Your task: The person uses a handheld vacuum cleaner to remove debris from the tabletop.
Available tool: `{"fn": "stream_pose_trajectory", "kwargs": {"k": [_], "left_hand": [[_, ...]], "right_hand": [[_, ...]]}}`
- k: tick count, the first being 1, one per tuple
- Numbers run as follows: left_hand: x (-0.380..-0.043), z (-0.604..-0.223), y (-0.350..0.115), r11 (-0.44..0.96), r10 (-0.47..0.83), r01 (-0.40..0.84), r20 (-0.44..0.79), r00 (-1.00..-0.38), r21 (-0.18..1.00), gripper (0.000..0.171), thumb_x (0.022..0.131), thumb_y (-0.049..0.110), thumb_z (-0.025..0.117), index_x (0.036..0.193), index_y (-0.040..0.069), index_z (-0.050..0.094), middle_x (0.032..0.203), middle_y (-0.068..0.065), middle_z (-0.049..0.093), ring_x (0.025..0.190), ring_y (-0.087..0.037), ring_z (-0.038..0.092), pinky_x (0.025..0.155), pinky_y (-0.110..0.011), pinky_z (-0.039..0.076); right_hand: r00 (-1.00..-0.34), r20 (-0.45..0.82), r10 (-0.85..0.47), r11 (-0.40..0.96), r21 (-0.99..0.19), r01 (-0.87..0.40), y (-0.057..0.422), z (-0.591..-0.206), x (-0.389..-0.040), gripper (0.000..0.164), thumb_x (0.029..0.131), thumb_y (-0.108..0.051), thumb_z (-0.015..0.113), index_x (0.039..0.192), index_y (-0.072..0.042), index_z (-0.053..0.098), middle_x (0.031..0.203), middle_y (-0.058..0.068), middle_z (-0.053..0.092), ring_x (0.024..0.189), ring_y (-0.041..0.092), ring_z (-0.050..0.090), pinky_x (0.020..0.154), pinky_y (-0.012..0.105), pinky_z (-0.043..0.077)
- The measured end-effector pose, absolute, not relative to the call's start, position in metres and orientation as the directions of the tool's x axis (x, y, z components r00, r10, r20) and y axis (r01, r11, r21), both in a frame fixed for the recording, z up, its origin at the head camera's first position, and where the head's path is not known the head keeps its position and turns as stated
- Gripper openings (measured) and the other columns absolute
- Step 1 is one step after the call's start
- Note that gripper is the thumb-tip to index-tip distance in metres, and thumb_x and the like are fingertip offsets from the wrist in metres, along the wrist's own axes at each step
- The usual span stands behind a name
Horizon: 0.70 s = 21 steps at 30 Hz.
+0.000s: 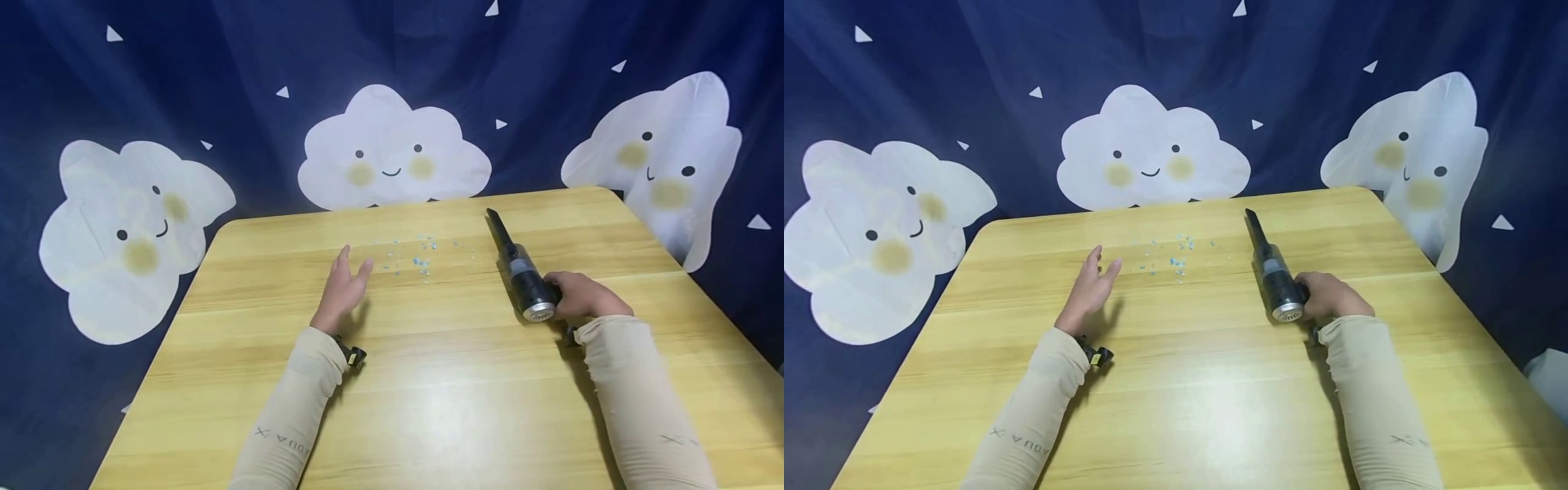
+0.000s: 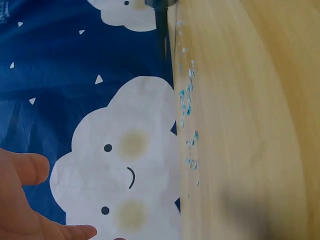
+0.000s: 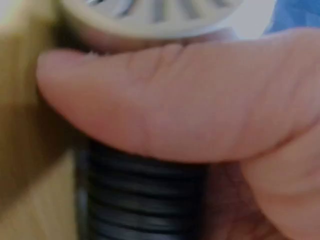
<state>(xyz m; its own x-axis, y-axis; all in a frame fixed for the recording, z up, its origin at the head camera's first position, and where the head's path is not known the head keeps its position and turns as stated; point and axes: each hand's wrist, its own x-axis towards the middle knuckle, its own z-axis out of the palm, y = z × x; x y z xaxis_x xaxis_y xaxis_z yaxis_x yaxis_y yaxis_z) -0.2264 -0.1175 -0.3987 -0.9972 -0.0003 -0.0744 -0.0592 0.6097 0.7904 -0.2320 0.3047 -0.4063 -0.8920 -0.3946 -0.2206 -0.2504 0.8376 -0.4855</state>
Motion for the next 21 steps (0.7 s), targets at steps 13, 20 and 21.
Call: {"fn": "stream_pose_trajectory", "kwargs": {"k": [13, 20, 21], "left_hand": [[-0.226, -0.406, -0.119, 0.378, 0.012, -0.151, -0.167, -0.986, 0.913, 0.072, 0.099, 0.051, 0.036, 0.151, 0.013, 0.005, 0.157, -0.012, 0.014, 0.138, -0.034, 0.024, 0.111, -0.057, 0.025], [-0.226, -0.408, -0.119, 0.38, 0.006, -0.123, -0.135, -0.991, 0.917, 0.073, 0.097, 0.055, 0.037, 0.151, 0.015, 0.008, 0.156, -0.011, 0.017, 0.137, -0.033, 0.027, 0.11, -0.055, 0.028], [-0.226, -0.407, -0.12, 0.378, 0.007, -0.12, -0.133, -0.991, 0.918, 0.074, 0.097, 0.056, 0.037, 0.151, 0.015, 0.008, 0.156, -0.012, 0.017, 0.137, -0.033, 0.026, 0.11, -0.055, 0.028]], "right_hand": [[-0.906, -0.051, -0.42, 0.797, -0.498, -0.342, 0.291, -0.423, -0.234, 0.03, 0.067, -0.004, 0.07, 0.094, 0.001, 0.057, 0.079, 0.009, 0.061, 0.068, 0.023, 0.053, 0.063, 0.043, 0.046], [-0.937, 0.113, -0.331, 0.792, -0.506, -0.342, 0.276, -0.426, -0.239, 0.043, 0.075, -0.013, 0.07, 0.109, 0.006, 0.052, 0.093, 0.024, 0.062, 0.081, 0.036, 0.058, 0.07, 0.055, 0.047], [-0.939, 0.132, -0.317, 0.791, -0.509, -0.339, 0.274, -0.427, -0.24, 0.044, 0.076, -0.014, 0.07, 0.11, 0.006, 0.051, 0.094, 0.025, 0.062, 0.082, 0.037, 0.058, 0.07, 0.056, 0.047]]}}
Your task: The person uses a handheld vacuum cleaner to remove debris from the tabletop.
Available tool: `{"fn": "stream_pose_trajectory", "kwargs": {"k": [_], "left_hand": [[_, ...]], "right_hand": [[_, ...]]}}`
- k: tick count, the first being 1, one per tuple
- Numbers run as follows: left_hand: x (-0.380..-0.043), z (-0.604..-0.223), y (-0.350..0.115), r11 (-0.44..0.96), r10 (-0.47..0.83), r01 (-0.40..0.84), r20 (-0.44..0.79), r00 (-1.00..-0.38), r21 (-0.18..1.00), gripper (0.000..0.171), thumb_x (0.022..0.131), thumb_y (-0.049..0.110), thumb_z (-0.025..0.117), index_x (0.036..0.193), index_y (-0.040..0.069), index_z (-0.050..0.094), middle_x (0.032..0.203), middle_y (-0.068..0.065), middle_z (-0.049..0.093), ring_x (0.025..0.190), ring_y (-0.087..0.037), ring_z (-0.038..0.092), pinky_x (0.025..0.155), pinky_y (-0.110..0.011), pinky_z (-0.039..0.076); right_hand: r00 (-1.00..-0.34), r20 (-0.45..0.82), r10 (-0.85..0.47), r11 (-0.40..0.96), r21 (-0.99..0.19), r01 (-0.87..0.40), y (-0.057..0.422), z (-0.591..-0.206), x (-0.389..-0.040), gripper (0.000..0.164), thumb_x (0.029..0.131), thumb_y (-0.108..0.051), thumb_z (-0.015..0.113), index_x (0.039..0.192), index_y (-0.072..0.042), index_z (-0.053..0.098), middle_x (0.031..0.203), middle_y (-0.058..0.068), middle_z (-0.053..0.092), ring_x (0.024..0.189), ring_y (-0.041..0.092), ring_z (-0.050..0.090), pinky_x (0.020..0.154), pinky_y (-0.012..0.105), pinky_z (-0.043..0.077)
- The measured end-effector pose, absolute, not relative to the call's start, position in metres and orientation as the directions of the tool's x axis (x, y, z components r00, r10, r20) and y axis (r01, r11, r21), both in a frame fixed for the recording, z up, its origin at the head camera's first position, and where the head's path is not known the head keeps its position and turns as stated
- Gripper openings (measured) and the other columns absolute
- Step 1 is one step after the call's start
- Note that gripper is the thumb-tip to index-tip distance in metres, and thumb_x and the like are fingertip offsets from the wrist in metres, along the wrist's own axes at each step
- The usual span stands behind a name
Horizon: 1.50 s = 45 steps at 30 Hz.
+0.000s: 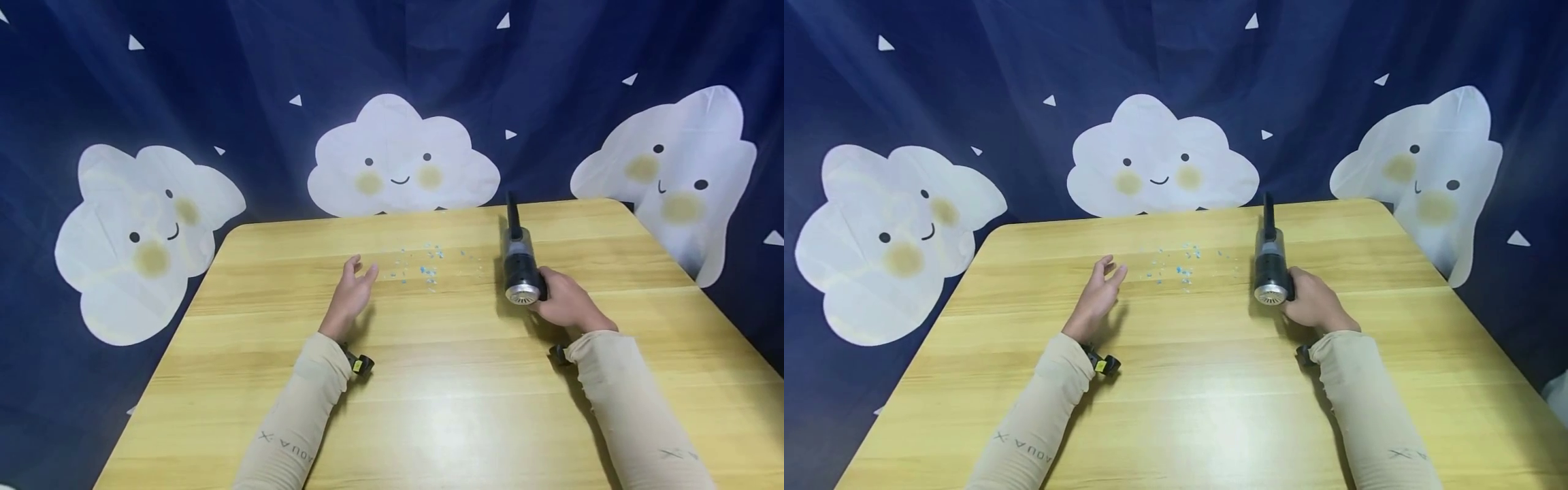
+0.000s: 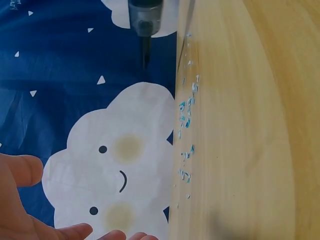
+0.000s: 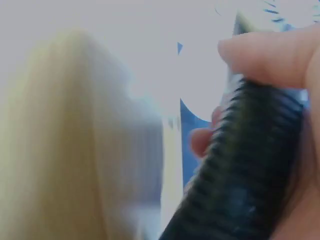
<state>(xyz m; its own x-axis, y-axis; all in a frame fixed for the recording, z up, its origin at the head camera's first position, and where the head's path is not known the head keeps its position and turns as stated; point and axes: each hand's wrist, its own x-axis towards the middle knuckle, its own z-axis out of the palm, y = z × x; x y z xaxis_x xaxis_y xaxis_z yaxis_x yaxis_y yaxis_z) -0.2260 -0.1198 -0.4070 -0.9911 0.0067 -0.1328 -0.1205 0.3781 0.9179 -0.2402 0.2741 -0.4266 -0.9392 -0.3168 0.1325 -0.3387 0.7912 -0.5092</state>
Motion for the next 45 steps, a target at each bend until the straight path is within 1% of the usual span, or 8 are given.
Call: {"fn": "stream_pose_trajectory", "kwargs": {"k": [7, 11, 15, 19, 24, 32, 38, 45], "left_hand": [[-0.224, -0.405, -0.119, 0.375, 0.02, -0.111, -0.128, -0.992, 0.92, 0.075, 0.096, 0.057, 0.038, 0.151, 0.015, 0.01, 0.155, -0.014, 0.022, 0.136, -0.033, 0.029, 0.11, -0.053, 0.029], [-0.223, -0.403, -0.119, 0.371, 0.03, -0.095, -0.114, -0.993, 0.924, 0.075, 0.096, 0.057, 0.04, 0.15, 0.014, 0.01, 0.154, -0.013, 0.023, 0.136, -0.033, 0.03, 0.109, -0.053, 0.03], [-0.224, -0.403, -0.119, 0.377, 0.03, -0.09, -0.11, -0.994, 0.922, 0.079, 0.094, 0.061, 0.041, 0.15, 0.014, 0.012, 0.154, -0.012, 0.025, 0.135, -0.033, 0.032, 0.109, -0.053, 0.031], [-0.225, -0.404, -0.119, 0.396, 0.014, -0.081, -0.094, -0.995, 0.915, 0.078, 0.09, 0.067, 0.042, 0.146, 0.014, 0.027, 0.147, -0.01, 0.037, 0.129, -0.031, 0.04, 0.106, -0.052, 0.035], [-0.226, -0.406, -0.118, 0.372, -0.012, -0.056, -0.056, -0.998, 0.927, 0.064, 0.089, 0.064, 0.046, 0.131, 0.016, 0.045, 0.129, -0.007, 0.054, 0.114, -0.026, 0.055, 0.099, -0.049, 0.043], [-0.226, -0.409, -0.12, 0.309, -0.004, -0.046, -0.047, -0.999, 0.95, 0.06, 0.091, 0.061, 0.047, 0.128, 0.014, 0.044, 0.124, -0.01, 0.058, 0.11, -0.027, 0.059, 0.095, -0.046, 0.048], [-0.226, -0.412, -0.123, 0.339, 0.014, -0.064, -0.073, -0.997, 0.938, 0.06, 0.09, 0.063, 0.046, 0.129, 0.017, 0.043, 0.127, -0.014, 0.057, 0.11, -0.028, 0.059, 0.096, -0.046, 0.048], [-0.228, -0.416, -0.124, 0.341, 0.011, -0.075, -0.084, -0.996, 0.937, 0.052, 0.095, 0.054, 0.047, 0.129, 0.016, 0.044, 0.126, -0.017, 0.057, 0.108, -0.031, 0.059, 0.093, -0.049, 0.048]], "right_hand": [[-0.947, 0.277, -0.162, 0.761, -0.576, -0.298, 0.262, -0.429, -0.24, 0.053, 0.076, -0.023, 0.075, 0.11, 0.01, 0.05, 0.091, 0.032, 0.062, 0.082, 0.044, 0.06, 0.069, 0.058, 0.048], [-0.93, 0.353, -0.102, 0.753, -0.584, -0.305, 0.255, -0.424, -0.244, 0.051, 0.076, -0.021, 0.075, 0.106, 0.011, 0.05, 0.089, 0.032, 0.061, 0.08, 0.047, 0.059, 0.068, 0.06, 0.048], [-0.93, 0.36, -0.072, 0.741, -0.605, -0.291, 0.251, -0.421, -0.244, 0.046, 0.075, -0.016, 0.074, 0.106, 0.009, 0.05, 0.092, 0.031, 0.061, 0.084, 0.047, 0.058, 0.072, 0.06, 0.047], [-0.927, 0.372, -0.055, 0.737, -0.611, -0.289, 0.249, -0.419, -0.243, 0.042, 0.074, -0.015, 0.074, 0.103, 0.007, 0.052, 0.092, 0.03, 0.062, 0.085, 0.048, 0.058, 0.075, 0.061, 0.047], [-0.913, 0.406, -0.037, 0.721, -0.622, -0.306, 0.246, -0.415, -0.243, 0.039, 0.074, -0.015, 0.073, 0.1, 0.006, 0.053, 0.09, 0.03, 0.062, 0.084, 0.047, 0.058, 0.075, 0.06, 0.046], [-0.898, 0.439, -0.021, 0.689, -0.645, -0.331, 0.239, -0.407, -0.247, 0.04, 0.074, -0.014, 0.071, 0.104, 0.007, 0.054, 0.094, 0.031, 0.062, 0.088, 0.047, 0.058, 0.077, 0.061, 0.045], [-0.858, 0.511, 0.048, 0.705, -0.626, -0.334, 0.229, -0.403, -0.251, 0.035, 0.069, -0.016, 0.071, 0.095, 0.004, 0.059, 0.084, 0.028, 0.066, 0.077, 0.043, 0.061, 0.07, 0.057, 0.048], [-0.861, 0.466, 0.204, 0.659, -0.715, -0.231, 0.214, -0.388, -0.25, 0.031, 0.069, -0.016, 0.069, 0.087, 0.007, 0.058, 0.075, 0.026, 0.062, 0.069, 0.04, 0.057, 0.066, 0.053, 0.048]]}}
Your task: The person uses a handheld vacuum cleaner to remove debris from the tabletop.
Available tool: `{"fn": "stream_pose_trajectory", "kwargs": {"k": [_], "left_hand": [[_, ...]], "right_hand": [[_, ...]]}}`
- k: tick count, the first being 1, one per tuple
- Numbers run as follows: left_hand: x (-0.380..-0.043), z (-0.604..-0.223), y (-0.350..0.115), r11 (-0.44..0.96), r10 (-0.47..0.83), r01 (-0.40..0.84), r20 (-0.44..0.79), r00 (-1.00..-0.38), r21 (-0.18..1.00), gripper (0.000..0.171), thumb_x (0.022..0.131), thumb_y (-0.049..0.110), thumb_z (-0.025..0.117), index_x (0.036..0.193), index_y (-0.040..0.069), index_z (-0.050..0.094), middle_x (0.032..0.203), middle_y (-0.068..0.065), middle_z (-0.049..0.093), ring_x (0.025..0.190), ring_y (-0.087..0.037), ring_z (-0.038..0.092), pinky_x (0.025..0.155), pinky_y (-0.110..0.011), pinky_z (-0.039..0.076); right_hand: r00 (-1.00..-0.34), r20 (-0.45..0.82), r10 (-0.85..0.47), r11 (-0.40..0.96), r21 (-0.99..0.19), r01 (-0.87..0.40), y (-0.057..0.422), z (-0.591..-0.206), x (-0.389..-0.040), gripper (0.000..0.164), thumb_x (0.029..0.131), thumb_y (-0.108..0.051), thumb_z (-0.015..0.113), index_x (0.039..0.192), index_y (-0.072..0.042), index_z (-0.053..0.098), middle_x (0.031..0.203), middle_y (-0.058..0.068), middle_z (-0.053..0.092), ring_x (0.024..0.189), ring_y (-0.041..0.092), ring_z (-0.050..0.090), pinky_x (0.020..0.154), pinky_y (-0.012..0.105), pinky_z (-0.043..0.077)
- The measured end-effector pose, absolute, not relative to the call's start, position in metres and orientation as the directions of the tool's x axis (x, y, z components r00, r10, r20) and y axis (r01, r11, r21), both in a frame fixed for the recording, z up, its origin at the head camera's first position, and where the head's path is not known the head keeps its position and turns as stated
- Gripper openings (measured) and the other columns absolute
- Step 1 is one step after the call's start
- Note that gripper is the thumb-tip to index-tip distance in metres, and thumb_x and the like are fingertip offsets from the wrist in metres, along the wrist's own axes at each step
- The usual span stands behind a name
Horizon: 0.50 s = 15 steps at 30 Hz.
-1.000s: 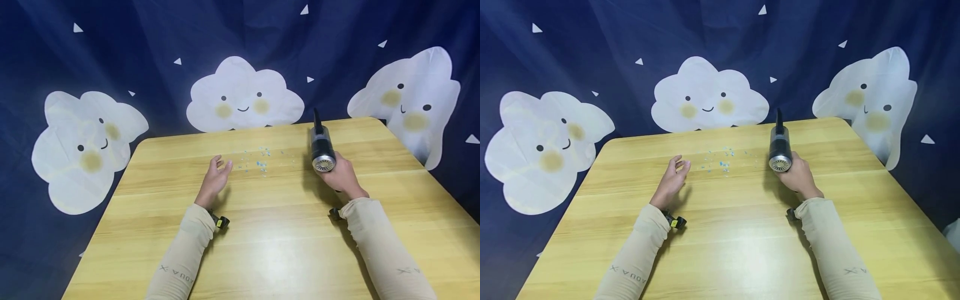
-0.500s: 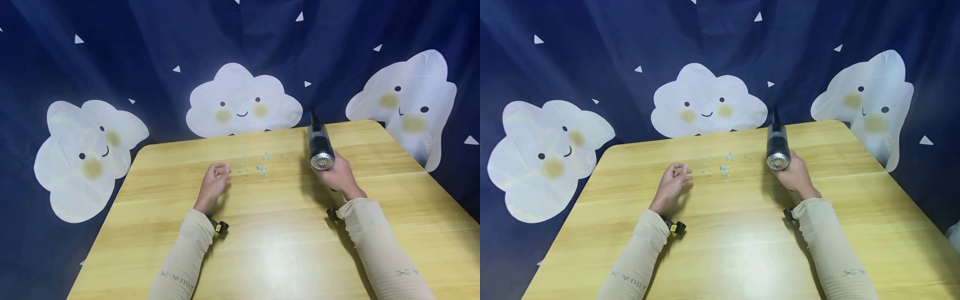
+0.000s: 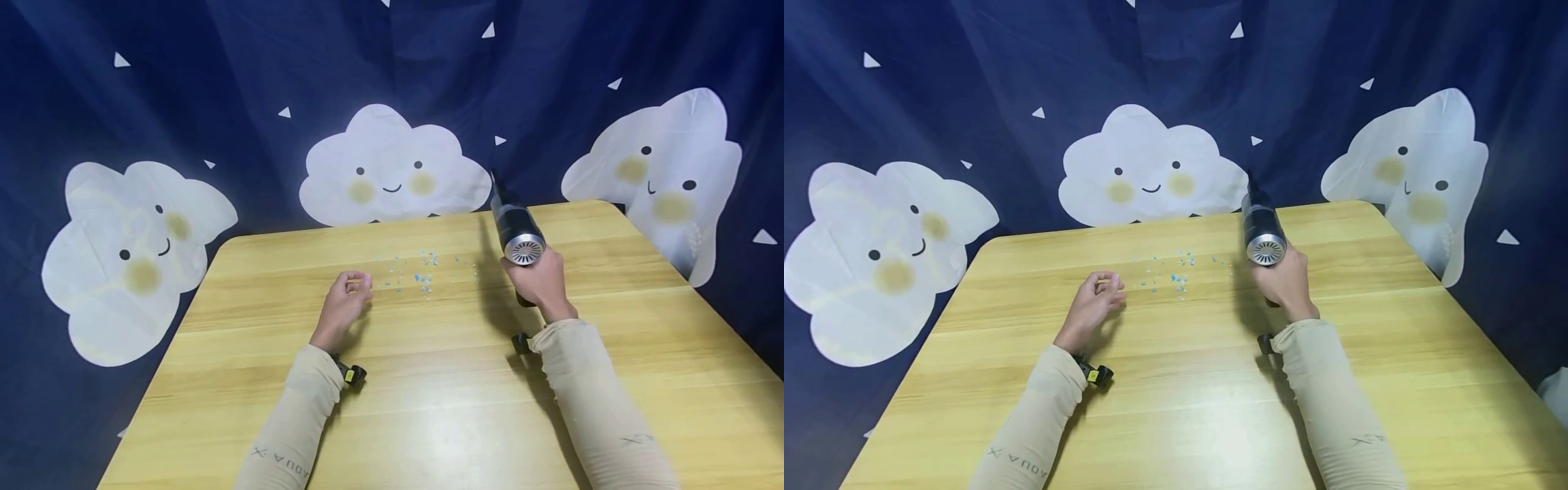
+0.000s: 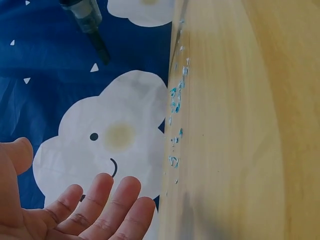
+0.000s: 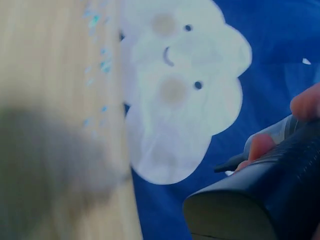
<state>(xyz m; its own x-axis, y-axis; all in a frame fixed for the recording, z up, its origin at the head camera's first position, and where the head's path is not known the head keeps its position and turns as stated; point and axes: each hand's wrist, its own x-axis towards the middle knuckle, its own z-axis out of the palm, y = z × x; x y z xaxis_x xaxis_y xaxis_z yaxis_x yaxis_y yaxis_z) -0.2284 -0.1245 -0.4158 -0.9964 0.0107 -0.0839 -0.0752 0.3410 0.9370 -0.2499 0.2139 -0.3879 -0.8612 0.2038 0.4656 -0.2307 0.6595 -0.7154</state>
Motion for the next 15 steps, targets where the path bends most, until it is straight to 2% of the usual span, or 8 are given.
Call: {"fn": "stream_pose_trajectory", "kwargs": {"k": [3, 10, 12, 15], "left_hand": [[-0.227, -0.416, -0.128, 0.337, 0.001, -0.069, -0.074, -0.997, 0.939, 0.052, 0.094, 0.053, 0.048, 0.129, 0.015, 0.044, 0.126, -0.018, 0.057, 0.109, -0.032, 0.059, 0.093, -0.049, 0.048], [-0.227, -0.417, -0.131, 0.331, -0.008, -0.079, -0.081, -0.997, 0.94, 0.05, 0.095, 0.051, 0.049, 0.128, 0.015, 0.045, 0.126, -0.019, 0.057, 0.109, -0.032, 0.059, 0.094, -0.048, 0.048], [-0.228, -0.417, -0.13, 0.334, -0.008, -0.076, -0.078, -0.997, 0.94, 0.053, 0.093, 0.055, 0.05, 0.128, 0.015, 0.045, 0.125, -0.019, 0.057, 0.108, -0.032, 0.059, 0.093, -0.048, 0.048], [-0.229, -0.412, -0.13, 0.332, -0.006, -0.088, -0.091, -0.996, 0.939, 0.057, 0.091, 0.058, 0.05, 0.128, 0.015, 0.045, 0.126, -0.019, 0.057, 0.107, -0.034, 0.059, 0.091, -0.049, 0.049]], "right_hand": [[-0.863, 0.428, 0.271, 0.602, -0.774, -0.195, 0.205, -0.38, -0.248, 0.027, 0.068, -0.014, 0.07, 0.084, 0.006, 0.059, 0.07, 0.02, 0.062, 0.065, 0.033, 0.057, 0.063, 0.046, 0.047], [-0.888, 0.342, 0.307, 0.529, -0.837, -0.139, 0.196, -0.358, -0.238, 0.018, 0.068, -0.011, 0.067, 0.083, -0.004, 0.058, 0.051, -0.02, 0.054, 0.049, 0.003, 0.057, 0.061, 0.03, 0.045], [-0.891, 0.335, 0.307, 0.518, -0.844, -0.139, 0.196, -0.354, -0.236, 0.018, 0.069, -0.01, 0.066, 0.083, -0.006, 0.058, 0.048, -0.025, 0.051, 0.046, -0.002, 0.055, 0.061, 0.027, 0.044], [-0.896, 0.324, 0.305, 0.503, -0.853, -0.137, 0.196, -0.351, -0.235, 0.018, 0.069, -0.01, 0.066, 0.085, -0.007, 0.057, 0.046, -0.027, 0.051, 0.044, -0.003, 0.055, 0.062, 0.025, 0.044]]}}
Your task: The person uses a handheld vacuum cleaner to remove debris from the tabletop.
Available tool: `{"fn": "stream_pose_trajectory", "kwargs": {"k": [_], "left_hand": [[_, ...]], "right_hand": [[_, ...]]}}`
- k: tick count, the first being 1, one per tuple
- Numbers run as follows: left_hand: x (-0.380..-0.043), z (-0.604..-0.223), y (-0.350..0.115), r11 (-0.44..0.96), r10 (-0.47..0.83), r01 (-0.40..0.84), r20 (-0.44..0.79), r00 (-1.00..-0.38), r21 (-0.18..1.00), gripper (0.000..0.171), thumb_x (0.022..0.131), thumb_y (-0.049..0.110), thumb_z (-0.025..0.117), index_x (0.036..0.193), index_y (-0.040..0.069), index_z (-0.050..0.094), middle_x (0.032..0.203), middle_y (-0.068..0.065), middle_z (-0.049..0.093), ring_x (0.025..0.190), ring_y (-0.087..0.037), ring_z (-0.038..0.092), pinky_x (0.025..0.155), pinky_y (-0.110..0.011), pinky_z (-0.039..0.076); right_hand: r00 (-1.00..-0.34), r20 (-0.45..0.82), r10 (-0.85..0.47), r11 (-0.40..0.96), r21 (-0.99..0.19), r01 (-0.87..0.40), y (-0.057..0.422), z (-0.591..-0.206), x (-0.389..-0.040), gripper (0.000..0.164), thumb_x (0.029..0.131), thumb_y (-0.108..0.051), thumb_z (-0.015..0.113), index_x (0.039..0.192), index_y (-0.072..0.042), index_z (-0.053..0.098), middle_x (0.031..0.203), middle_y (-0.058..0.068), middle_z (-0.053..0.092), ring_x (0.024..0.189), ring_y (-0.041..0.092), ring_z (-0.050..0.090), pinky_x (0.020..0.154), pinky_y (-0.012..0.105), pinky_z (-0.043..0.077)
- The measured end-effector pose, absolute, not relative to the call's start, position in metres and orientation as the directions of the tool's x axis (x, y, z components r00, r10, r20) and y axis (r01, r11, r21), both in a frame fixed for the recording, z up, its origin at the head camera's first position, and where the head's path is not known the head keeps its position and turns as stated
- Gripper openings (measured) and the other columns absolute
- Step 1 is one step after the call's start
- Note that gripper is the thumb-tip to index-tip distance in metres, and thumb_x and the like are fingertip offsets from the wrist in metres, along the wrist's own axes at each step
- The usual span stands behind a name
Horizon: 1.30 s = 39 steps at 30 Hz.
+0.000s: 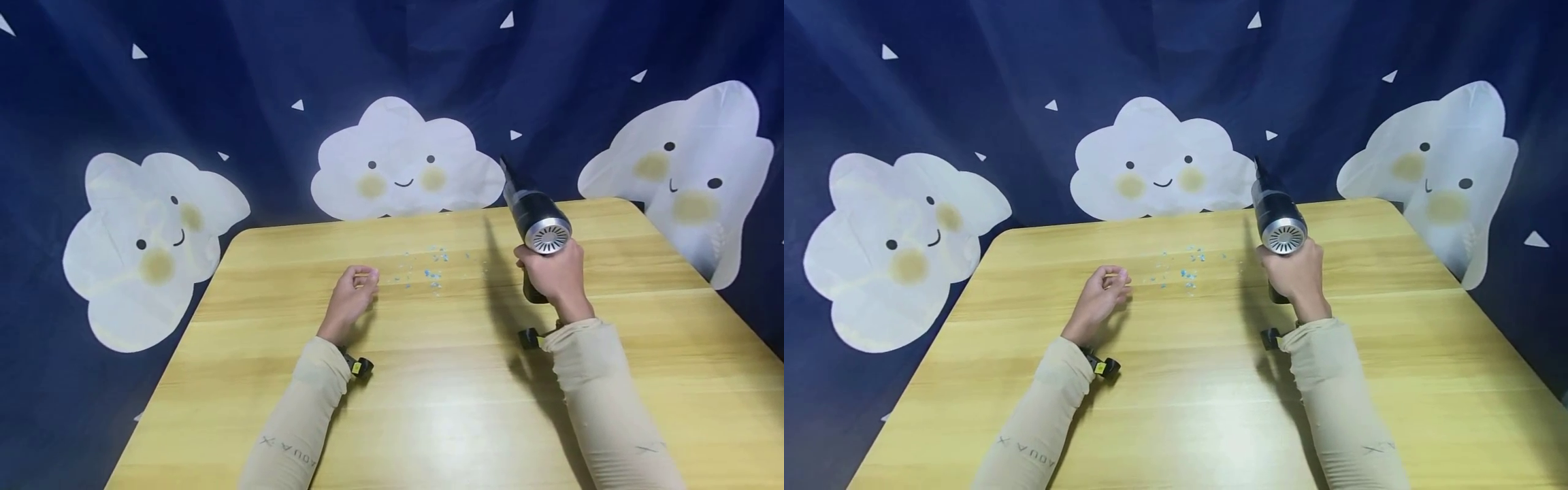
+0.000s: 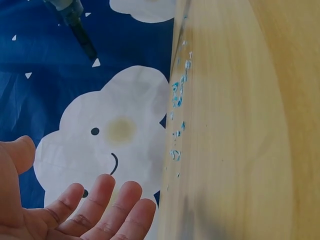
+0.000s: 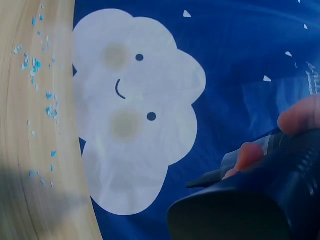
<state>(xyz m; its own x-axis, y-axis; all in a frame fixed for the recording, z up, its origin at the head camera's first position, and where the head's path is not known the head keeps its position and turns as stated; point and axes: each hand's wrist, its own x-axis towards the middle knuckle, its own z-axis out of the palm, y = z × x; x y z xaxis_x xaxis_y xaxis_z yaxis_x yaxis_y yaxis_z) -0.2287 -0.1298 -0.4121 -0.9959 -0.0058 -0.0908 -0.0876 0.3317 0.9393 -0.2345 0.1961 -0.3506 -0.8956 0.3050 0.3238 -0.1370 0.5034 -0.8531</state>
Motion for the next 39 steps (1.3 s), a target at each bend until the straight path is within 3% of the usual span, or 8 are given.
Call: {"fn": "stream_pose_trajectory", "kwargs": {"k": [8, 15, 25, 39], "left_hand": [[-0.233, -0.417, -0.134, 0.306, -0.015, -0.092, -0.092, -0.996, 0.948, 0.057, 0.091, 0.058, 0.051, 0.126, 0.014, 0.046, 0.125, -0.019, 0.056, 0.108, -0.035, 0.058, 0.092, -0.05, 0.048], [-0.236, -0.415, -0.13, 0.287, -0.006, -0.074, -0.076, -0.997, 0.955, 0.056, 0.09, 0.058, 0.051, 0.125, 0.015, 0.047, 0.124, -0.019, 0.056, 0.108, -0.033, 0.058, 0.093, -0.05, 0.048], [-0.234, -0.417, -0.135, 0.302, -0.01, -0.072, -0.072, -0.997, 0.951, 0.054, 0.09, 0.058, 0.052, 0.123, 0.015, 0.049, 0.122, -0.02, 0.057, 0.105, -0.034, 0.059, 0.091, -0.05, 0.049], [-0.236, -0.42, -0.136, 0.322, -0.015, -0.087, -0.086, -0.996, 0.943, 0.036, 0.094, 0.036, 0.058, 0.119, 0.011, 0.053, 0.118, -0.009, 0.057, 0.1, -0.033, 0.06, 0.085, -0.047, 0.052]], "right_hand": [[-0.924, 0.274, 0.266, 0.47, -0.874, -0.125, 0.195, -0.35, -0.233, 0.02, 0.073, -0.01, 0.067, 0.089, -0.006, 0.057, 0.048, -0.022, 0.056, 0.047, 0.002, 0.06, 0.067, 0.023, 0.045], [-0.914, 0.325, 0.244, 0.403, -0.891, -0.209, 0.192, -0.349, -0.236, 0.011, 0.076, -0.007, 0.069, 0.082, -0.004, 0.06, 0.047, -0.019, 0.057, 0.046, 0.005, 0.06, 0.061, 0.018, 0.048], [-0.93, 0.297, 0.218, 0.386, -0.901, -0.197, 0.183, -0.354, -0.241, 0.008, 0.075, -0.007, 0.065, 0.078, -0.001, 0.062, 0.045, -0.016, 0.056, 0.046, 0.008, 0.059, 0.062, 0.019, 0.046], [-0.95, 0.245, 0.191, 0.294, -0.938, -0.183, 0.177, -0.353, -0.253, 0.007, 0.077, -0.004, 0.063, 0.077, -0.003, 0.057, 0.047, -0.008, 0.057, 0.046, 0.012, 0.059, 0.056, 0.025, 0.048]]}}
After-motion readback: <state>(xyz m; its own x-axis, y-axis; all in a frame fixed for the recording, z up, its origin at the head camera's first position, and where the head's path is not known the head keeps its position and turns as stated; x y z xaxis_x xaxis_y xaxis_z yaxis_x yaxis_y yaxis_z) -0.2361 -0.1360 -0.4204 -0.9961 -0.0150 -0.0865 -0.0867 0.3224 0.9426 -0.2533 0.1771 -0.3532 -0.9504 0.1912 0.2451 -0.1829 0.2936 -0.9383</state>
